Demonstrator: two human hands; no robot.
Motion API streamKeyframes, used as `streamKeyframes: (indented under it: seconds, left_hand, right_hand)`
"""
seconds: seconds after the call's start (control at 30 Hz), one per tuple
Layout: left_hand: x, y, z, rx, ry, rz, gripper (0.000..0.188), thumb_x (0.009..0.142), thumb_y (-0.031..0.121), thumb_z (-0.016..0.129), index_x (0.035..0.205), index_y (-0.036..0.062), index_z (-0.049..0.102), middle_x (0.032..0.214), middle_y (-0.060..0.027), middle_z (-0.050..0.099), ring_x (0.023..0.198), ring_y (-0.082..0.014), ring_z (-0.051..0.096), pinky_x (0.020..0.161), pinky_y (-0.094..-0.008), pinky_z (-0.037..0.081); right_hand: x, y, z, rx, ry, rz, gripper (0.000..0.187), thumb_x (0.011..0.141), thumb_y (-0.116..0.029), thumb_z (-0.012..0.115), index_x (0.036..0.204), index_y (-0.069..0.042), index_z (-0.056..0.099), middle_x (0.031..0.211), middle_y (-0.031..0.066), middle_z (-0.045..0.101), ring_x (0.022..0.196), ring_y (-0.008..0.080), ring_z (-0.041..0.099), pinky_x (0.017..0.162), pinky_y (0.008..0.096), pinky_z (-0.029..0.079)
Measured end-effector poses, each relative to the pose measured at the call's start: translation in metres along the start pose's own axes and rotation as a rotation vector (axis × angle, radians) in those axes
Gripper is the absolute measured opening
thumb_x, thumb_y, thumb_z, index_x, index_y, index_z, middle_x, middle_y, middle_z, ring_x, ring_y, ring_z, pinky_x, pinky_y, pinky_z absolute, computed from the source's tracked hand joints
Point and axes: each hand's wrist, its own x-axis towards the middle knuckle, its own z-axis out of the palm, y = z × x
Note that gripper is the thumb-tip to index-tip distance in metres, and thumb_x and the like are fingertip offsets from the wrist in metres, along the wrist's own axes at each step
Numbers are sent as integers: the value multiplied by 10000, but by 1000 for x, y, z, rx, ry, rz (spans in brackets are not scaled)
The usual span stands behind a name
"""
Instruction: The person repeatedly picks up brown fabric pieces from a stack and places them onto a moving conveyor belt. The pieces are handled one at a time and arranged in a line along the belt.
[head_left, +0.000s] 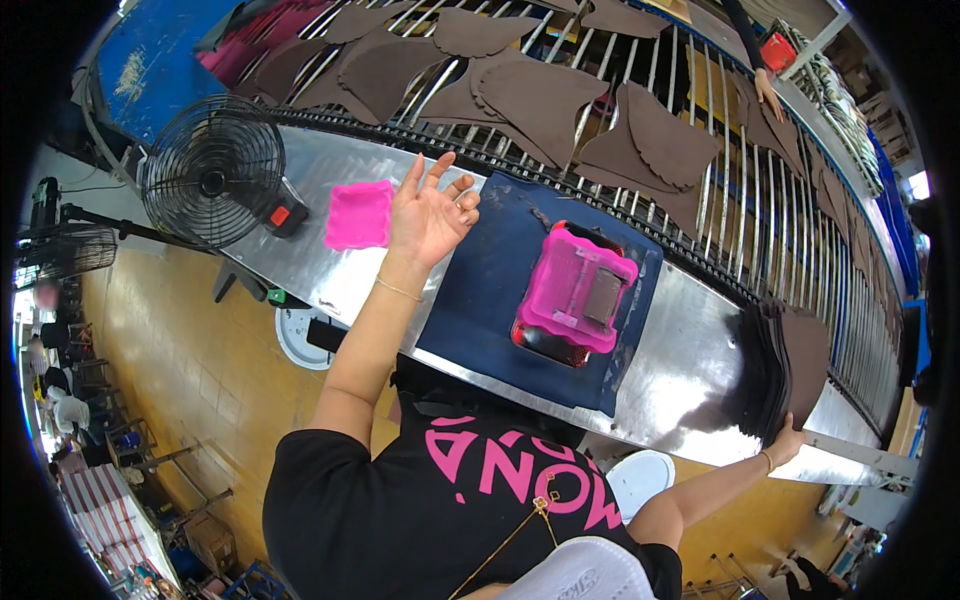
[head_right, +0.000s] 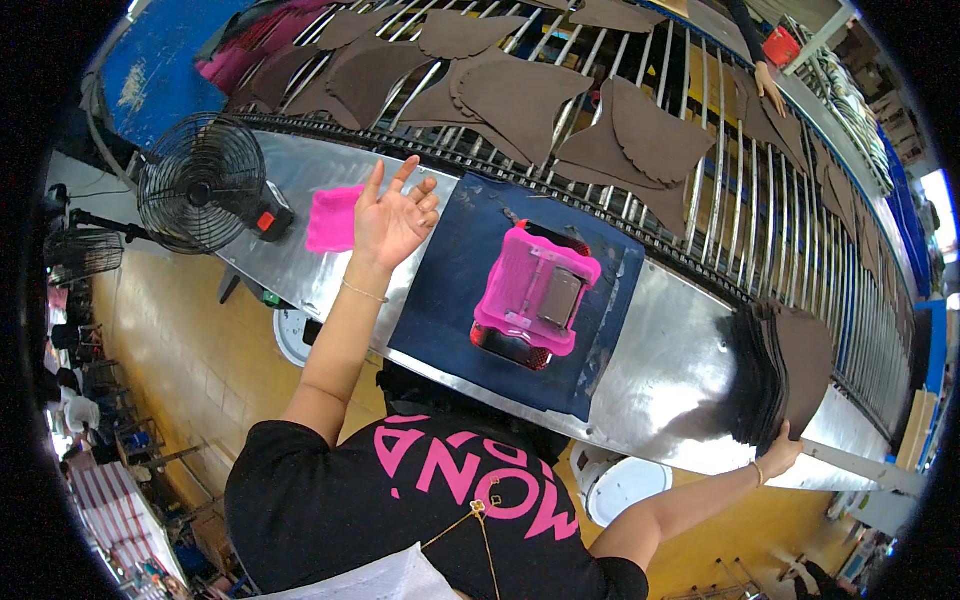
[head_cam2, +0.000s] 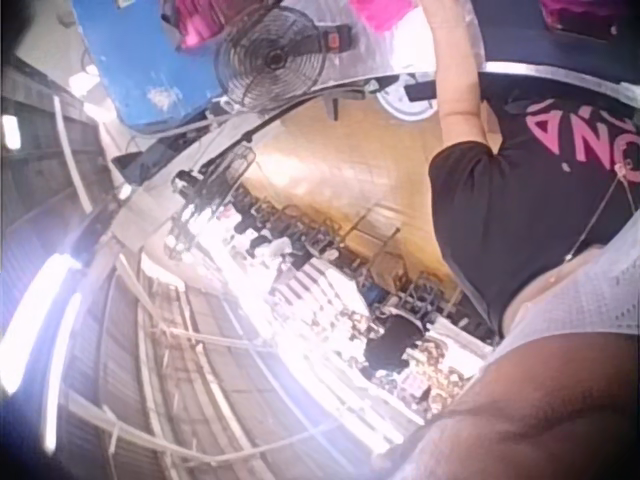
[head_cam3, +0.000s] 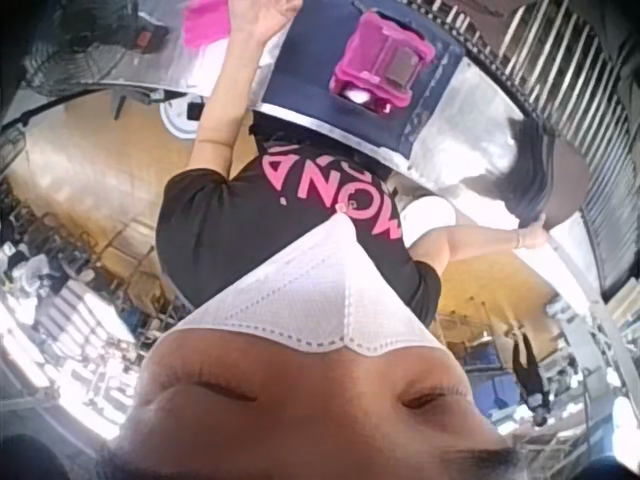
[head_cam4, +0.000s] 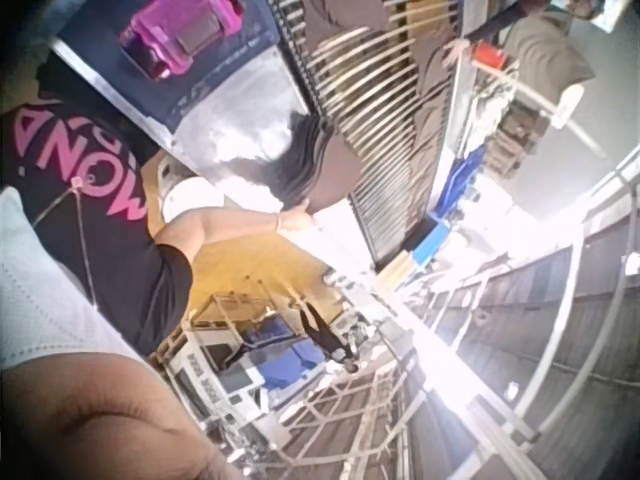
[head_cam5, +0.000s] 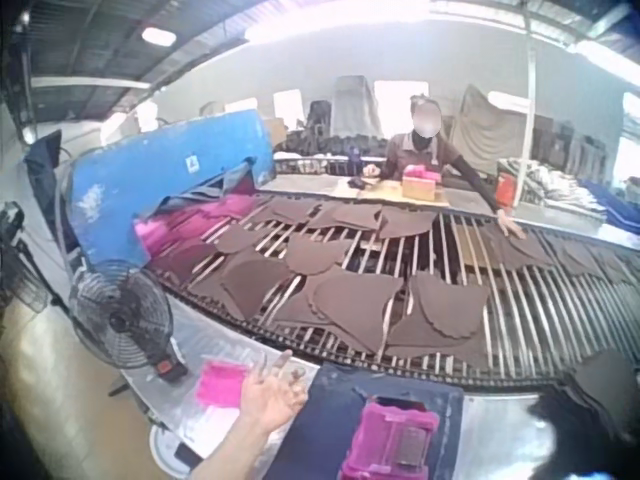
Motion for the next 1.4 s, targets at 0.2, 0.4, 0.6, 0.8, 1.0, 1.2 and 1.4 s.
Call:
streamKeyframes:
  seconds: [0.2, 0.4, 0.6, 0.8, 1.0, 1.2, 1.4]
  left_hand:
    - [14, -12, -15, 242, 326, -70, 457, 908, 517, 512, 1194, 176, 410, 859, -111, 536, 774, -269, 584, 852, -573, 470]
    - [22, -23, -28, 442, 345, 89, 491, 908, 515, 519, 1231, 183, 357, 817, -38, 497, 726, -157, 549, 820, -508, 501]
    - [23, -38, -31, 812, 317, 239, 529, 941, 480, 484, 1332, 165, 318, 823, -12, 462, 748, -116, 511, 836, -435, 502]
    - [20, -54, -21, 1441, 303, 473, 596, 949, 442, 489, 1392, 98, 288, 1008, -73, 406, 877, -174, 475, 883, -356, 458]
    - [21, -53, -34, 1736, 260, 811, 567, 957, 410, 474, 1396, 92, 306, 1093, -76, 389, 979, -208, 466, 900, -346, 414]
    - [-11, -4, 15, 163, -86, 281, 488, 963, 469, 406, 1317, 133, 430, 939, -71, 489, 821, -226, 494, 717, -359, 402]
    - [-32, -1, 62, -94, -268, 169, 523, 958, 502, 389, 1286, 105, 479, 892, -102, 487, 721, -195, 422, 638, -314, 337]
  right_hand:
    - [-12, -7, 4, 16, 72, -14, 643, 835, -499, 614, 1221, 10, 537, 1123, 218, 624, 1010, 390, 606, 870, 454, 482]
    - [-14, 4, 16, 45, 133, -55, 621, 862, -493, 582, 1198, 27, 537, 1086, 226, 633, 984, 392, 612, 833, 459, 491]
    - [-23, -3, 12, 50, 169, -50, 602, 876, -477, 569, 1190, 35, 538, 1063, 229, 639, 965, 397, 615, 815, 472, 491]
    - [-19, 0, 17, 52, 167, -28, 595, 878, -464, 569, 1205, 31, 528, 1058, 245, 635, 955, 393, 622, 793, 475, 499]
    - [-26, -11, 10, 76, 160, -19, 612, 878, -478, 561, 1214, 33, 522, 1074, 240, 633, 962, 400, 619, 809, 467, 498]
    - [8, 6, 14, -3, 63, -84, 604, 856, -494, 583, 1133, 42, 588, 1084, 230, 634, 971, 397, 617, 828, 458, 491]
    - [67, 37, 12, 396, -452, -73, 440, 807, -186, 663, 1189, 6, 558, 897, 135, 642, 580, 230, 590, 513, 323, 498]
